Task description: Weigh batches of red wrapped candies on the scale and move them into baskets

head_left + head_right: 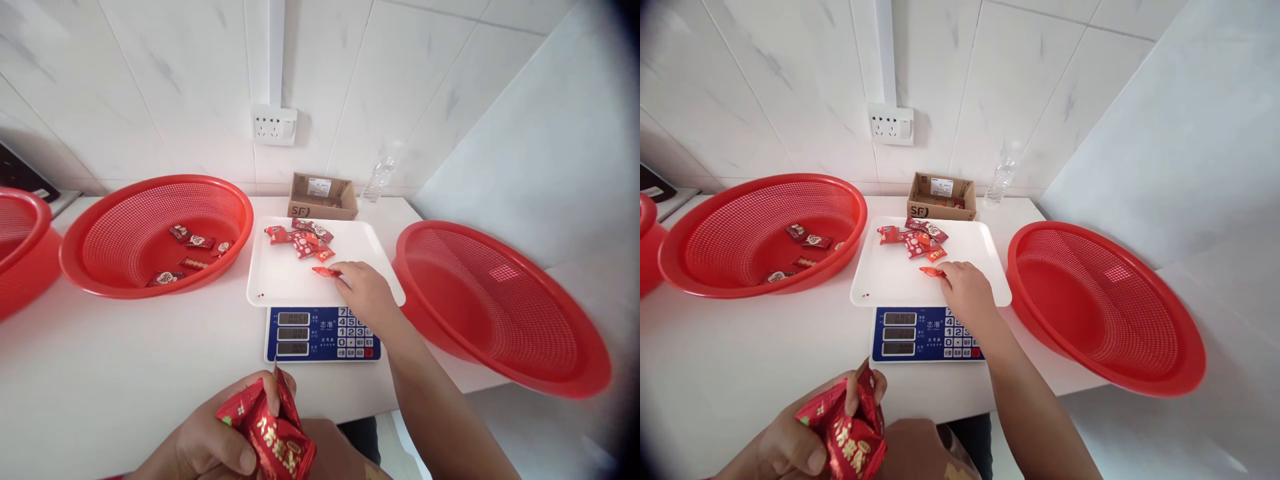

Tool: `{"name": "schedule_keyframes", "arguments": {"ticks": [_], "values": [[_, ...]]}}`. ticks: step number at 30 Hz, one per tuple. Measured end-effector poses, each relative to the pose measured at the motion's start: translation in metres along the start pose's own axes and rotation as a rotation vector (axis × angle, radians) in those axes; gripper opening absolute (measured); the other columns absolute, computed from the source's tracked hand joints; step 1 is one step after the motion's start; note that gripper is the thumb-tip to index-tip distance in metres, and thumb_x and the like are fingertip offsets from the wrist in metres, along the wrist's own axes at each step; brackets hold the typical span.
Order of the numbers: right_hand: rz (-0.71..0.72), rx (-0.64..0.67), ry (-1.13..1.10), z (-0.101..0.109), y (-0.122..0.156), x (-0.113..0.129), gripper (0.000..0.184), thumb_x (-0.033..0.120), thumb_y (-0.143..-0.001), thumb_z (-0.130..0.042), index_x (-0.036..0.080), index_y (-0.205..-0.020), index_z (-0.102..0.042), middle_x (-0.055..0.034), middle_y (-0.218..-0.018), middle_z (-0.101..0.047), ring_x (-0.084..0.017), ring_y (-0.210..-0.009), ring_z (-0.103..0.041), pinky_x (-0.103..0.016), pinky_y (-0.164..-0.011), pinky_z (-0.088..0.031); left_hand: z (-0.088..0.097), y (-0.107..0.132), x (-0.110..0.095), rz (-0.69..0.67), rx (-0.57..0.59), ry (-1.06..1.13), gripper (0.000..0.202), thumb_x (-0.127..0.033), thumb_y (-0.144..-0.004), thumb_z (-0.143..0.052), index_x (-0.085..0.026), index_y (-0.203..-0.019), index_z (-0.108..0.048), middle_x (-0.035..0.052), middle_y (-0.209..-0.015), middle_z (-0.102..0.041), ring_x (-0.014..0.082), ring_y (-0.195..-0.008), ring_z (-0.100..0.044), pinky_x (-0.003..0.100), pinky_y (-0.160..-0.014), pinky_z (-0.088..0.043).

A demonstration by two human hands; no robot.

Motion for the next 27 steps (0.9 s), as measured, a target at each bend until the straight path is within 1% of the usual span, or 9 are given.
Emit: {"name": "schedule_keyframes", "arguments": {"ticks": [3,6,8,10,14,17,20,23,27], "values": [[0.096,-0.046,-0.182,0.020,0.017,0.019,0.026,0.019,-0.092,-0.045,0.025,-0.095,-0.070,-0.0022,-0.095,-0.073,-0.020,-0.091,-0.065,-0.035,-0.077,-0.052,-0.001,-0.003,-0.001,-0.019,0.006,-0.021,0.036,-0.015,-0.058,-0.077,-0.020,-0.090,-0.061,0.0047,-0.101,-0.059,0.0140,-0.065,-0.065,0.020,-0.051,-0.048],[0.426,-0.001,-0.376,0.038,0.047,0.055,0.022,0.017,-0.093,-0.047,0.024,-0.097,-0.068,0.0002,-0.088,-0.073,-0.013,-0.081,-0.065,-0.027,-0.072,-0.052,0.000,-0.009,-0.002,-0.051,-0.009,-0.040,0.038,-0.016,-0.060,-0.077,-0.019,-0.094,-0.060,0.0052,-0.092,-0.063,0.0130,-0.066,-0.064,0.019,-0.053,-0.050],[0.633,0.017,-0.402,0.042,0.070,0.075,0.019,0.013,-0.091,-0.049,0.020,-0.098,-0.065,-0.0006,-0.086,-0.073,-0.011,-0.079,-0.064,-0.026,-0.078,-0.052,0.003,-0.012,0.000,-0.031,-0.013,-0.052,0.039,-0.018,-0.064,-0.076,-0.018,-0.099,-0.059,0.0057,-0.087,-0.065,0.0127,-0.068,-0.064,0.019,-0.056,-0.051],[0.720,0.044,-0.357,0.033,0.087,0.087,0.016,0.012,-0.091,-0.050,0.018,-0.095,-0.064,-0.0009,-0.085,-0.072,-0.010,-0.081,-0.063,-0.026,-0.084,-0.051,0.006,-0.014,0.004,0.002,0.014,-0.052,0.040,-0.024,-0.067,-0.076,-0.017,-0.102,-0.057,0.0055,-0.085,-0.065,0.0127,-0.070,-0.064,0.020,-0.059,-0.052],[0.698,0.081,-0.290,0.008,0.103,0.092,0.011,0.017,-0.090,-0.056,0.019,-0.092,-0.066,-0.0005,-0.086,-0.069,-0.011,-0.087,-0.060,-0.025,-0.082,-0.050,0.009,-0.015,0.012,0.035,0.053,-0.037,0.039,-0.041,-0.074,-0.071,-0.017,-0.102,-0.057,0.0050,-0.085,-0.063,0.0137,-0.066,-0.064,0.022,-0.057,-0.051],[0.677,0.137,-0.306,-0.001,0.108,0.094,0.016,0.019,-0.089,-0.054,0.023,-0.097,-0.067,-0.0006,-0.086,-0.066,-0.012,-0.084,-0.058,-0.025,-0.078,-0.050,0.006,-0.017,0.012,0.046,0.023,-0.045,0.029,-0.033,-0.074,-0.070,-0.017,-0.095,-0.059,0.0048,-0.082,-0.063,0.0149,-0.065,-0.062,0.024,-0.057,-0.048],[0.674,0.201,-0.391,0.004,0.107,0.094,0.019,0.018,-0.090,-0.051,0.023,-0.096,-0.068,-0.0014,-0.088,-0.067,-0.012,-0.083,-0.058,-0.025,-0.078,-0.050,0.001,-0.018,0.007,0.028,-0.019,-0.054,0.024,-0.024,-0.065,-0.075,-0.015,-0.082,-0.061,0.0042,-0.079,-0.062,0.0141,-0.068,-0.060,0.024,-0.063,-0.046],[0.636,0.243,-0.503,0.018,0.096,0.084,0.015,0.021,-0.090,-0.055,0.020,-0.095,-0.069,-0.0035,-0.094,-0.069,-0.012,-0.087,-0.060,-0.024,-0.081,-0.051,-0.001,-0.015,0.003,0.041,-0.049,-0.081,0.026,-0.022,-0.059,-0.078,-0.015,-0.079,-0.063,0.0037,-0.077,-0.062,0.0134,-0.069,-0.058,0.024,-0.065,-0.044],[0.325,0.168,-0.458,0.029,0.049,0.044,0.020,0.027,-0.092,-0.051,0.024,-0.104,-0.067,-0.0054,-0.103,-0.069,-0.016,-0.097,-0.063,-0.032,-0.087,-0.053,-0.001,-0.012,0.001,0.041,-0.039,-0.139,0.029,-0.026,-0.056,-0.079,-0.015,-0.079,-0.064,0.0050,-0.084,-0.061,0.0148,-0.071,-0.058,0.024,-0.063,-0.041]]}}
Point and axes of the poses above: each hand's wrist, its own y-axis away from the middle knuckle, its own z-axis out of the back of the hand, x = y × z, the point moved 5 cm from there along -y, towards the middle knuckle
